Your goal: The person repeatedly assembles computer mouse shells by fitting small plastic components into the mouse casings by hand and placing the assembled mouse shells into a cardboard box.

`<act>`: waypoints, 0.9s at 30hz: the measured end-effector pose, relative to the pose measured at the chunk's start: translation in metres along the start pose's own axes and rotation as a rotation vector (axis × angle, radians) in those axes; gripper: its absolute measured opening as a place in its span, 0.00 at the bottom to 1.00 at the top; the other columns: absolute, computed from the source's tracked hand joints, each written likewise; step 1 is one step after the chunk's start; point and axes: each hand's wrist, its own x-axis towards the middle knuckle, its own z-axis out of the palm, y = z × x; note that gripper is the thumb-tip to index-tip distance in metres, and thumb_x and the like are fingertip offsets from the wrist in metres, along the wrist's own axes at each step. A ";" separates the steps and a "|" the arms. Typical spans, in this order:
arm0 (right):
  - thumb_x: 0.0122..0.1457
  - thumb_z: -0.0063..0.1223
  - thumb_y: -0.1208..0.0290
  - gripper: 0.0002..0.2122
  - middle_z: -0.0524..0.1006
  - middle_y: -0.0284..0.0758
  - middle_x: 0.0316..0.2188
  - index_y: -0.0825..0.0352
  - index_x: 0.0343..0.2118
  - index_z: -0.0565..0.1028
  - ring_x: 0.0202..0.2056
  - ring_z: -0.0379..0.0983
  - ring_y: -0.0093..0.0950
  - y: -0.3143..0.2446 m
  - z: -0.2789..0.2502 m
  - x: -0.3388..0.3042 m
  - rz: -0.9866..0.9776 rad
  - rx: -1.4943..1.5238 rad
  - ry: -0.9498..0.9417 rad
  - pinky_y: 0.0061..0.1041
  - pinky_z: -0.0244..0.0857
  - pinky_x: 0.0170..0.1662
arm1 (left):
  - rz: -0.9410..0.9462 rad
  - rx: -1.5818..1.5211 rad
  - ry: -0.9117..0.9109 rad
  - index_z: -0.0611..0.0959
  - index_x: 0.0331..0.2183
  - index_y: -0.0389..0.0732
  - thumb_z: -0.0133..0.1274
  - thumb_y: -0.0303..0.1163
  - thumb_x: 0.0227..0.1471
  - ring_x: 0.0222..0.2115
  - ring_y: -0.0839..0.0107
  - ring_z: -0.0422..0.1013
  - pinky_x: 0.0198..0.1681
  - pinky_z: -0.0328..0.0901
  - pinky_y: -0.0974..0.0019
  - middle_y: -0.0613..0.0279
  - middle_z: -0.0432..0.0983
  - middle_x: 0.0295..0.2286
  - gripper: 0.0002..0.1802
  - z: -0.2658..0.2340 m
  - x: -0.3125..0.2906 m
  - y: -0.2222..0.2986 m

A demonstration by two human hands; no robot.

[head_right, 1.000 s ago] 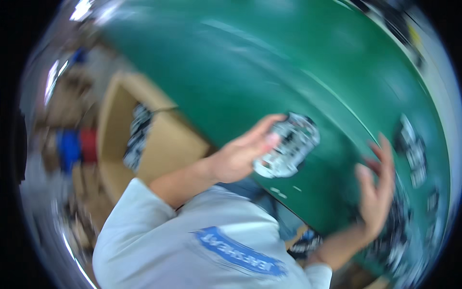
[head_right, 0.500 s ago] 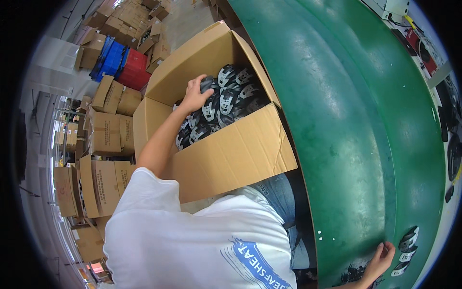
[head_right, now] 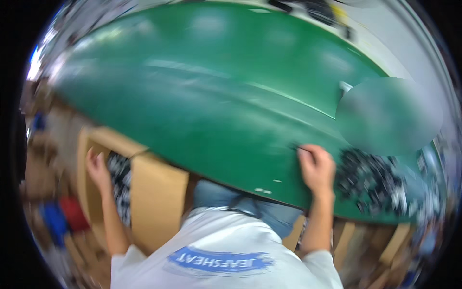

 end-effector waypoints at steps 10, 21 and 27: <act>0.62 0.66 0.69 0.03 0.85 0.29 0.35 0.60 0.35 0.82 0.29 0.82 0.27 0.024 0.008 0.001 -0.205 0.053 0.175 0.33 0.66 0.40 | 0.407 -0.760 -1.109 0.80 0.60 0.37 0.60 0.31 0.66 0.51 0.70 0.75 0.59 0.69 0.63 0.60 0.80 0.50 0.22 0.320 -0.133 0.408; 0.63 0.67 0.70 0.05 0.83 0.33 0.31 0.64 0.37 0.83 0.29 0.80 0.30 0.025 0.008 -0.006 -0.148 0.185 0.148 0.31 0.71 0.40 | 0.735 -0.129 -0.875 0.75 0.63 0.37 0.65 0.64 0.50 0.56 0.47 0.71 0.58 0.67 0.44 0.45 0.72 0.55 0.50 0.453 -0.227 0.558; 0.65 0.66 0.75 0.05 0.84 0.31 0.33 0.70 0.40 0.82 0.35 0.78 0.19 0.032 0.008 -0.012 0.052 0.624 0.186 0.22 0.73 0.42 | 0.159 -0.617 -1.338 0.75 0.66 0.38 0.56 0.53 0.59 0.55 0.56 0.77 0.59 0.70 0.54 0.49 0.79 0.56 0.40 0.363 -0.162 0.449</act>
